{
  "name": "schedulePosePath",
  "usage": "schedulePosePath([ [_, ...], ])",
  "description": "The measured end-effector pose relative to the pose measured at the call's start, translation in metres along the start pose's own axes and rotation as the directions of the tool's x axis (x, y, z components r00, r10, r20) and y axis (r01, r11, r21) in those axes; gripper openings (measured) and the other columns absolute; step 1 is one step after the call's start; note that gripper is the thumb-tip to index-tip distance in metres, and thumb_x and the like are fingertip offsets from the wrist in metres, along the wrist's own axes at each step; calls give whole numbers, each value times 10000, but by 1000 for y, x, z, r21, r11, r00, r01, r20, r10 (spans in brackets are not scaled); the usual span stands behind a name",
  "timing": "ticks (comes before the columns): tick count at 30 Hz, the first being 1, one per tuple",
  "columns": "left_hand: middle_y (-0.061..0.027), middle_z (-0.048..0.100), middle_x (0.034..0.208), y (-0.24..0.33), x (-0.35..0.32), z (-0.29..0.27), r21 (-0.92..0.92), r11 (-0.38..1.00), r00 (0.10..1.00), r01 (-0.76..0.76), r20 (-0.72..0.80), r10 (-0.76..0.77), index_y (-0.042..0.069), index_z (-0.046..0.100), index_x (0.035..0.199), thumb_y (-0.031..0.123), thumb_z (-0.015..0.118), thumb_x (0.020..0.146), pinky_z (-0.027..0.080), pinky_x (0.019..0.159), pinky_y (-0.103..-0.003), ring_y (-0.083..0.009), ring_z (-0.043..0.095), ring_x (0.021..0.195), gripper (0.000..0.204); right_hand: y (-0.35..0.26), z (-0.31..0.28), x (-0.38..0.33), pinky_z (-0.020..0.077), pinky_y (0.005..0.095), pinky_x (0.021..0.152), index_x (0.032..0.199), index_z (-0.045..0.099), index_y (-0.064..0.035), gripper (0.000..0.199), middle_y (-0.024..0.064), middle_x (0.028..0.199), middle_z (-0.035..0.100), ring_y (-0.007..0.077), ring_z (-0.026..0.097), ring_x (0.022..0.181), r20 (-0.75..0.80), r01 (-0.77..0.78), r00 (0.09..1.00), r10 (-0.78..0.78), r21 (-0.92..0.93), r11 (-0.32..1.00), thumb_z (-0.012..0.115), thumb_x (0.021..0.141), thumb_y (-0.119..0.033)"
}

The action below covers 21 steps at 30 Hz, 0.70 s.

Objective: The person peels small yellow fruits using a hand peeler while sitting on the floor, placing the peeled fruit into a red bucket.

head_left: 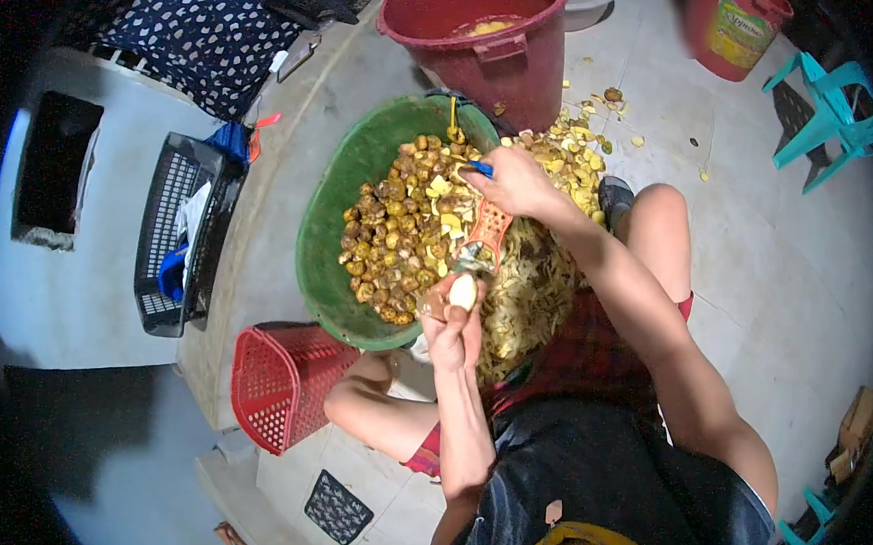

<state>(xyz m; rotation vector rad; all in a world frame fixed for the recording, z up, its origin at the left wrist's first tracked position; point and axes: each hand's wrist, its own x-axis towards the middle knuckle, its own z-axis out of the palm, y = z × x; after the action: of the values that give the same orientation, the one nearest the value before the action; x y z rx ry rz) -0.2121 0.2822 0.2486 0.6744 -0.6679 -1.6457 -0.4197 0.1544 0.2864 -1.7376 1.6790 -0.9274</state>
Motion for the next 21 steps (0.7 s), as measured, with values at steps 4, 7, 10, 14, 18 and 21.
schedulePosePath([
  [4, -106, 584, 1135, -2, 4, -6, -161, 987, 1000, -7, -17, 4, 0, 545, 1132, 210, 788, 729, 432, 961, -431, -279, 562, 1046, 516, -27, 2, -10, 499, 464, 677, 746, 668, -9, 350, 233, 672, 620, 405, 628, 695, 120, 44, 992, -49, 40, 998, 639, 811, -352],
  [7, -94, 586, 1133, -4, 9, -13, -164, 987, 1000, -1, 29, 6, 35, 553, 1139, 246, 761, 760, 428, 940, -408, -261, 538, 1081, 481, -8, -1, 1, 490, 468, 687, 756, 665, -4, 357, 251, 671, 607, 406, 624, 702, -50, -92, 994, 93, 25, 995, 640, 811, -356],
  [10, -48, 593, 1135, 0, 11, -16, -362, 929, 997, 72, 14, -72, 75, 522, 1232, 240, 753, 769, 446, 863, -374, -199, 561, 1050, 544, -12, -1, -1, 484, 465, 648, 726, 657, 4, 397, 242, 648, 601, 399, 622, 674, -26, -54, 998, 54, 6, 999, 633, 824, -379],
  [14, -64, 592, 1160, 11, 6, -1, -238, 970, 998, 36, -41, -47, 63, 473, 1283, 214, 764, 746, 471, 888, -353, -202, 557, 1070, 629, -7, 1, -1, 474, 459, 621, 678, 635, 15, 484, 232, 609, 583, 399, 608, 632, -12, -92, 996, 93, 55, 994, 606, 840, -440],
  [18, -77, 570, 1138, 7, 3, -16, -127, 991, 994, -33, -108, 19, 26, 499, 1193, 127, 773, 739, 463, 929, -378, -224, 562, 1052, 539, -29, 7, -10, 488, 450, 641, 684, 644, -5, 440, 203, 608, 599, 380, 621, 632, 96, -41, 995, 27, 146, 988, 620, 832, -418],
  [21, -85, 573, 1120, 4, 3, -10, -79, 995, 998, -57, -15, 56, 15, 501, 1185, 122, 772, 738, 464, 941, -368, -228, 560, 1053, 534, -18, 20, -13, 461, 399, 538, 665, 625, 22, 419, 157, 511, 529, 250, 549, 477, -23, 156, 988, -155, 59, 986, 621, 846, -356],
])
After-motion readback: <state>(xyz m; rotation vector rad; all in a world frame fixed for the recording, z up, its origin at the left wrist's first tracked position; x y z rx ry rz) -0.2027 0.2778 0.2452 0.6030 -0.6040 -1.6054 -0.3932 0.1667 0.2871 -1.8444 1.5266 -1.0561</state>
